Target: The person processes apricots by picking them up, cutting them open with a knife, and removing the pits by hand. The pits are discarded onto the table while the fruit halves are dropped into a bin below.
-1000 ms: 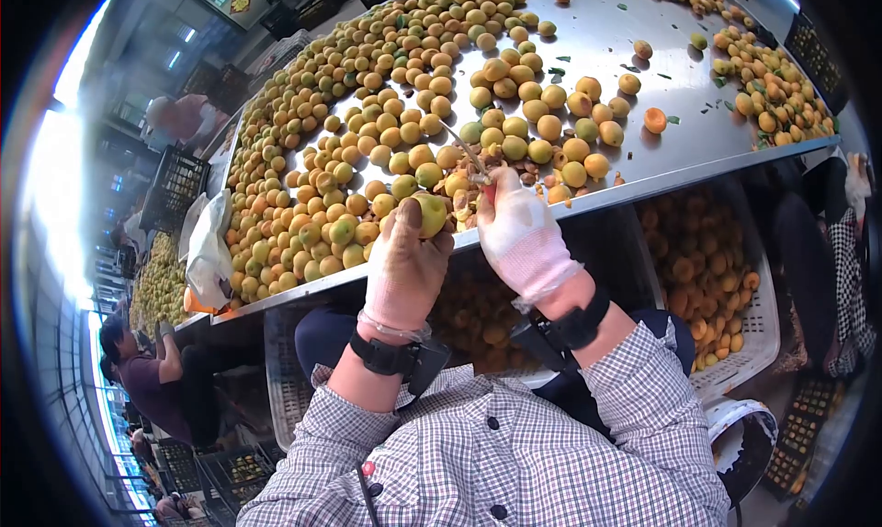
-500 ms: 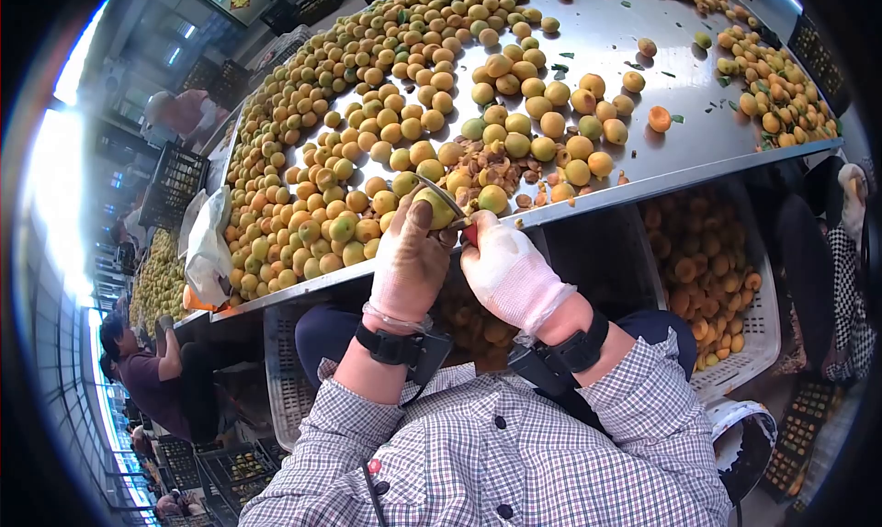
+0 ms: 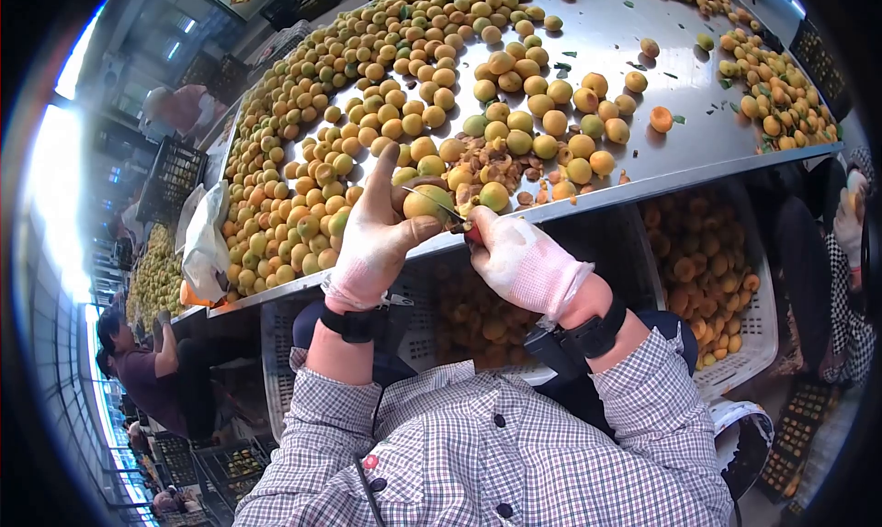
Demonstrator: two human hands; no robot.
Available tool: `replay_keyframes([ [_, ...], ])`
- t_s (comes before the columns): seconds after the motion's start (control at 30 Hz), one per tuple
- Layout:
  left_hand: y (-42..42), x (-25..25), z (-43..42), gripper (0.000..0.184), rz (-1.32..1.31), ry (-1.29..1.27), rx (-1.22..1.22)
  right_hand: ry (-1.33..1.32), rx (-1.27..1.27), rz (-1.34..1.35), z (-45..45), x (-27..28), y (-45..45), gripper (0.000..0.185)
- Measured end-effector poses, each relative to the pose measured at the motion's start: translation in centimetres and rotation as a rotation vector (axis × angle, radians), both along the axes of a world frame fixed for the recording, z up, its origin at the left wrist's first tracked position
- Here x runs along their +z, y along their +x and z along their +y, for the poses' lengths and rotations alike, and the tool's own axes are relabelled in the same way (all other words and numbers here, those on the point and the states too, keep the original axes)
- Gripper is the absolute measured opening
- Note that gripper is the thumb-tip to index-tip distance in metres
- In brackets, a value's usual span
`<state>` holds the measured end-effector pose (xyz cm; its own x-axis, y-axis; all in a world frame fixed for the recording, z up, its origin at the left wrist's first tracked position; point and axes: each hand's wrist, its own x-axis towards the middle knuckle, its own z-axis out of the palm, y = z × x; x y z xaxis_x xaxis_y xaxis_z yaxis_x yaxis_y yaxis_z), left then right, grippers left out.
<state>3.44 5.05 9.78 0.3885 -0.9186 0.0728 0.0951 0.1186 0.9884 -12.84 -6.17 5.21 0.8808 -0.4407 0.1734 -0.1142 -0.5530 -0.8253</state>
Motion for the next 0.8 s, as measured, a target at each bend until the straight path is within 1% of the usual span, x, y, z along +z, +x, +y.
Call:
replay_keyframes([
  [0.03,0.0,0.0,0.0,0.11,0.0,-0.003,0.002,-0.003,0.002,0.0,0.2,0.0,0.1,0.019],
  [0.1,-0.1,-0.2,-0.3,0.101,-0.012,-0.081,0.01,0.119,-0.034,-0.065,1.1,-0.1,0.4,0.021],
  [0.13,-0.4,-0.4,-0.4,0.101,-0.013,-0.084,0.011,0.117,-0.034,-0.066,1.6,0.0,0.6,0.021],
  [0.2,-1.8,-1.6,-0.8,0.079,0.324,-0.215,0.023,0.238,-0.094,-0.104,2.4,0.0,0.7,0.023],
  [0.23,-2.3,-3.0,-1.1,0.057,0.34,-0.215,0.091,0.192,-0.126,-0.043,2.4,0.2,0.8,0.024],
  [0.27,-2.0,-3.8,-1.2,0.047,0.038,-0.154,0.078,0.193,-0.126,-0.04,2.3,0.0,0.9,0.024],
  [0.33,-1.4,-3.8,-0.6,0.051,-0.514,0.001,0.106,0.179,-0.149,-0.02,2.0,-0.7,1.0,0.023],
  [0.37,-1.4,-3.5,-0.7,0.051,-0.512,0.0,0.107,0.177,-0.149,-0.019,1.9,-0.7,0.9,0.023],
  [0.43,-1.7,-2.5,-0.9,0.056,0.081,-0.049,0.015,0.184,-0.156,-0.013,1.9,-0.5,0.8,0.023],
  [0.47,-2.0,-2.6,-1.0,0.056,0.08,-0.048,0.016,0.185,-0.155,-0.014,2.0,-0.7,0.9,0.023],
  [0.53,-2.8,-2.8,-1.5,0.061,0.217,-0.058,0.118,0.184,-0.185,-0.045,2.4,-1.1,1.2,0.023],
  [0.63,-3.3,-3.0,-1.5,0.059,0.208,-0.005,0.147,0.178,-0.248,0.029,2.4,-0.8,1.3,0.023],
  [0.73,-2.8,-3.3,-1.6,0.059,0.154,0.0,0.151,0.193,-0.221,0.073,1.9,-0.1,0.8,0.022],
  [0.8,-2.2,-3.2,-1.4,0.058,-0.108,0.041,0.122,0.172,-0.226,0.068,2.2,-0.5,0.9,0.022],
])
